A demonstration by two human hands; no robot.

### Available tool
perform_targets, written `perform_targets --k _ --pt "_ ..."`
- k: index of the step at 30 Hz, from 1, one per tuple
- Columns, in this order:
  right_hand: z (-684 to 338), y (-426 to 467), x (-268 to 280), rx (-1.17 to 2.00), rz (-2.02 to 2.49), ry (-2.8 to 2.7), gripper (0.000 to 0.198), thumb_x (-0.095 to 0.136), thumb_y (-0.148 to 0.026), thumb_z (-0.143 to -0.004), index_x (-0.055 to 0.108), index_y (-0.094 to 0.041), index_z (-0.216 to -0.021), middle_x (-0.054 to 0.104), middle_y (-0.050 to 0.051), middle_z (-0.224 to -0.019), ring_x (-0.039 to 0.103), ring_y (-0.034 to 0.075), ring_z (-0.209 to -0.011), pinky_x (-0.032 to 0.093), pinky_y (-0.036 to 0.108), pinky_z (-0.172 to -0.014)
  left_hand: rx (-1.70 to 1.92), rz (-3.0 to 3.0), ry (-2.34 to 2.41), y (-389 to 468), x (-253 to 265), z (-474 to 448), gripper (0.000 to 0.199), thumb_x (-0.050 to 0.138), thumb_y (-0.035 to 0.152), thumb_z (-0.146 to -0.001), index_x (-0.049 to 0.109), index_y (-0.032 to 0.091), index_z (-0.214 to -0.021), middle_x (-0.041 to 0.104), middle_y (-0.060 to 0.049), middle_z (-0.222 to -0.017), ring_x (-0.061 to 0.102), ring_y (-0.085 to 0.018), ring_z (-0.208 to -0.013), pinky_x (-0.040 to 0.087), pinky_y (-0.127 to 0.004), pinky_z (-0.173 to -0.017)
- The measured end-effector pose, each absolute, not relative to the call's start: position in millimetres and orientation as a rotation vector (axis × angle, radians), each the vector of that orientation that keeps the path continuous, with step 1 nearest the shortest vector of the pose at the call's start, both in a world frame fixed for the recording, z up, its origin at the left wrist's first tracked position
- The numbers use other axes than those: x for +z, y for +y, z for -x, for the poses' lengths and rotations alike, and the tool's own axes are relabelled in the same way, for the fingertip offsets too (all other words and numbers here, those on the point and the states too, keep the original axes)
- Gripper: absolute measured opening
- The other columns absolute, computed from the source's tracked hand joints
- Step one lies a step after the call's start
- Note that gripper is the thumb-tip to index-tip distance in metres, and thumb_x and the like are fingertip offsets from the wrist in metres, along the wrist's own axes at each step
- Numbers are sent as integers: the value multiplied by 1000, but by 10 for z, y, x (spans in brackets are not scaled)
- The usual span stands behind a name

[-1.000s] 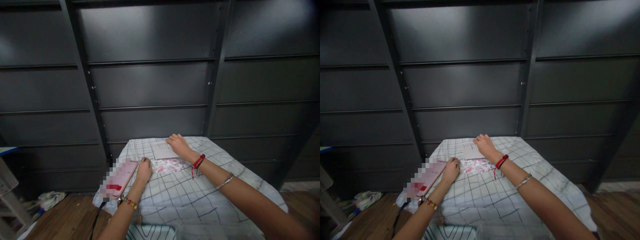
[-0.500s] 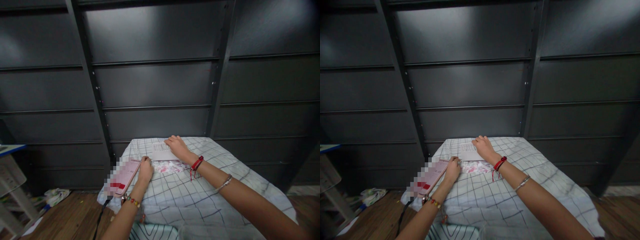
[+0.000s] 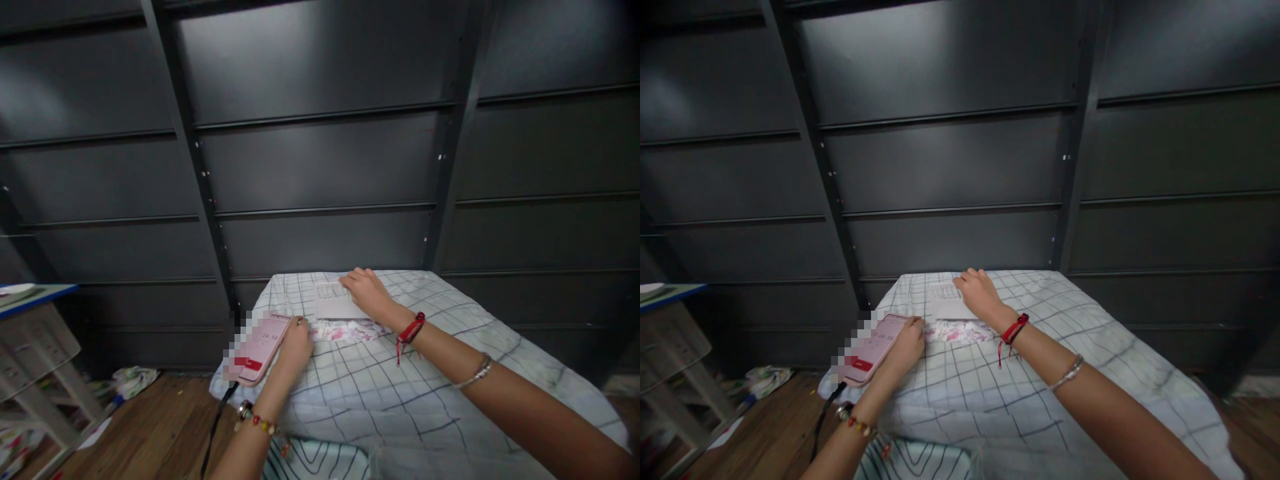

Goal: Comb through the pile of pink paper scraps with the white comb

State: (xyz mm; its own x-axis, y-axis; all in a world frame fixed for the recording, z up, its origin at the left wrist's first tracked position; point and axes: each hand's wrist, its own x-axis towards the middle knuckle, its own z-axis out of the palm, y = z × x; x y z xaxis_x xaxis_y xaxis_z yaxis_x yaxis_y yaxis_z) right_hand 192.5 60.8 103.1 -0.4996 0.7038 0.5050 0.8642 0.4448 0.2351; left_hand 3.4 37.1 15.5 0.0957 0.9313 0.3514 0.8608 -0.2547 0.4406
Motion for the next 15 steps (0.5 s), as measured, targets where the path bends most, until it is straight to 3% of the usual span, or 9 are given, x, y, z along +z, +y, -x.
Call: perform_targets --k 7,15 --pt "-1915 599 1040 -679 1361 -2375 23 41 -6 -81 62 -13 -88 62 10 -86 48 20 -86 26 31 -69 835 -2429 1842 -15 27 128 49 34 -6 -67 53 4 -111 50 -20 -119 46 -26 -115 35 -41 -100" --pt "-1688 562 1016 -668 1258 -2424 22 41 -9 -83 61 -16 -88 63 6 -86 49 18 -86 27 30 -71 963 -2503 1687 -77 -133 303 38 37 0 -72 60 10 -101 55 -15 -114 50 -24 -110 38 -43 -99"
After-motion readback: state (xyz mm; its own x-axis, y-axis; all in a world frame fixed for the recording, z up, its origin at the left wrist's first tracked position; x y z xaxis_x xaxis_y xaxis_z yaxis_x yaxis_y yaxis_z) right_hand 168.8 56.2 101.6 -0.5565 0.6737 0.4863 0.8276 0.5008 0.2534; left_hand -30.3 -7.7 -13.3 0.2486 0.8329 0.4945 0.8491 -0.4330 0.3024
